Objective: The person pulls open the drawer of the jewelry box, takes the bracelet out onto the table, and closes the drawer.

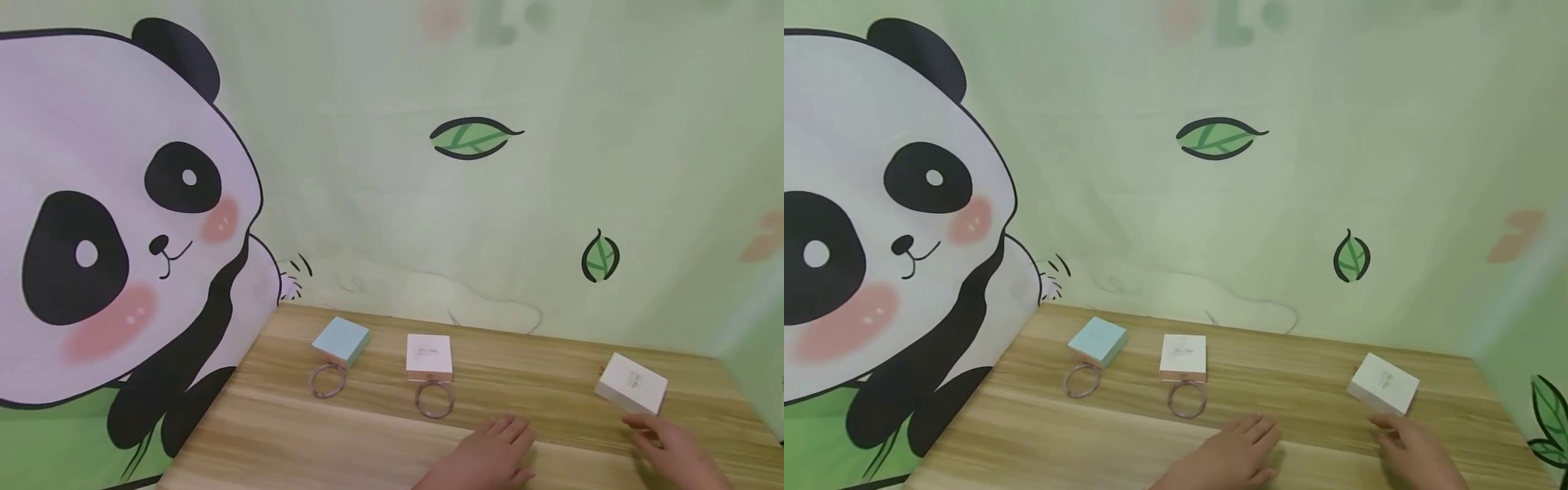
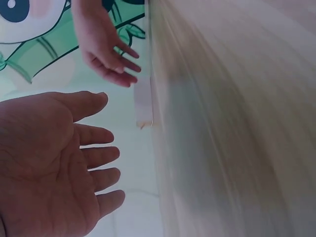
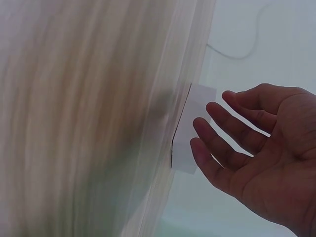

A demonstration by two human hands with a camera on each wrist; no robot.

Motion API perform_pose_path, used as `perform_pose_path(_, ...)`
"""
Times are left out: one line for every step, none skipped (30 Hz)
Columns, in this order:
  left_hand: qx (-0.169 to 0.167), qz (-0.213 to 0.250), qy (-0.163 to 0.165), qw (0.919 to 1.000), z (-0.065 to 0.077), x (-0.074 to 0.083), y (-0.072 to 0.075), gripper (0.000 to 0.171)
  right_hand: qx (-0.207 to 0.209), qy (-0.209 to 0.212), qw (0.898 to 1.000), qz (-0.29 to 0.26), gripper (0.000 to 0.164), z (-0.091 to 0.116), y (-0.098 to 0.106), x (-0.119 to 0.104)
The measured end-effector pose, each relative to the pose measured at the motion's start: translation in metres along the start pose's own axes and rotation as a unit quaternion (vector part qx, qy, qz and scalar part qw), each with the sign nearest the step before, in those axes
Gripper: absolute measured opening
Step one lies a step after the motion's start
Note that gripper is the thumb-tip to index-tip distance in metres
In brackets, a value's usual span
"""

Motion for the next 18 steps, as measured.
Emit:
perform_pose_path(0.004, -0.009, -0.007, 0.9999, -0.005, 0.003, -0.002, 0.059, -0.003, -0.006, 1.000, -0.001, 0.031, 0.001, 0.000, 0.003)
perform_pose_path(0.008, -0.012, -0.013, 0.9998, -0.010, 0.005, -0.003, 0.057, -0.005, -0.009, 1.000, 0.000, 0.031, 0.001, 0.001, 0.007)
perform_pose_path(0.011, -0.018, -0.018, 0.9996, -0.015, 0.008, -0.003, 0.056, -0.008, -0.012, 1.000, -0.002, 0.031, 0.001, 0.001, 0.010)
perform_pose_path(0.012, -0.019, -0.021, 0.9995, -0.020, 0.011, -0.004, 0.055, -0.011, -0.017, 1.000, -0.003, 0.032, 0.001, 0.002, 0.013)
perform_pose_path(0.011, -0.018, -0.023, 0.9995, -0.025, 0.013, -0.004, 0.054, -0.017, -0.023, 1.000, -0.004, 0.032, 0.001, 0.002, 0.017)
perform_pose_path(0.008, -0.013, -0.026, 0.9995, -0.030, 0.016, -0.004, 0.054, -0.021, -0.029, 0.999, -0.001, 0.033, 0.002, 0.003, 0.021)
perform_pose_path(0.004, -0.009, -0.029, 0.9995, -0.034, 0.018, -0.004, 0.054, -0.028, -0.039, 0.999, 0.001, 0.033, 0.002, 0.004, 0.024)
perform_pose_path(0.001, -0.005, -0.029, 0.9996, -0.039, 0.020, -0.004, 0.054, -0.036, -0.046, 0.998, 0.003, 0.034, 0.003, 0.004, 0.028)
perform_pose_path(-0.003, -0.003, -0.029, 0.9996, -0.044, 0.022, -0.003, 0.054, -0.041, -0.053, 0.998, 0.004, 0.034, 0.004, 0.004, 0.031)
perform_pose_path(-0.008, 0.001, -0.026, 0.9996, -0.048, 0.024, -0.003, 0.054, -0.047, -0.060, 0.997, 0.009, 0.035, 0.005, 0.005, 0.034)
perform_pose_path(-0.014, 0.006, -0.022, 0.9997, -0.052, 0.025, -0.004, 0.054, -0.050, -0.063, 0.997, 0.013, 0.036, 0.005, 0.005, 0.036)
perform_pose_path(-0.016, 0.009, -0.018, 0.9997, -0.055, 0.026, -0.004, 0.055, -0.054, -0.065, 0.996, 0.021, 0.036, 0.006, 0.004, 0.038)
perform_pose_path(-0.019, 0.007, -0.014, 0.9997, -0.058, 0.027, -0.005, 0.056, -0.058, -0.067, 0.996, 0.023, 0.036, 0.006, 0.004, 0.039)
perform_pose_path(-0.020, 0.007, -0.008, 0.9997, -0.061, 0.028, -0.006, 0.056, -0.060, -0.069, 0.996, 0.023, 0.036, 0.006, 0.003, 0.040)
perform_pose_path(-0.024, 0.010, -0.002, 0.9997, -0.064, 0.029, -0.007, 0.056, -0.061, -0.071, 0.995, 0.023, 0.036, 0.005, 0.002, 0.041)
perform_pose_path(-0.026, 0.010, 0.005, 0.9996, -0.067, 0.030, -0.008, 0.056, -0.063, -0.073, 0.995, 0.021, 0.036, 0.005, 0.000, 0.041)
perform_pose_path(-0.029, 0.015, 0.009, 0.9994, -0.071, 0.032, -0.009, 0.055, -0.065, -0.075, 0.995, 0.018, 0.037, 0.005, -0.001, 0.042)
perform_pose_path(-0.028, 0.015, 0.008, 0.9995, -0.075, 0.034, -0.010, 0.055, -0.066, -0.076, 0.995, 0.016, 0.036, 0.006, -0.001, 0.043)
Point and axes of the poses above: each hand's wrist, its own z-axis away from the middle knuckle, its own y-axis out of the back of the hand, x = y × z, the point moved 3 cm from there along -z, towards the middle knuckle, and after that the axes turned 7 degrees about -y, right-handed, at the moved point
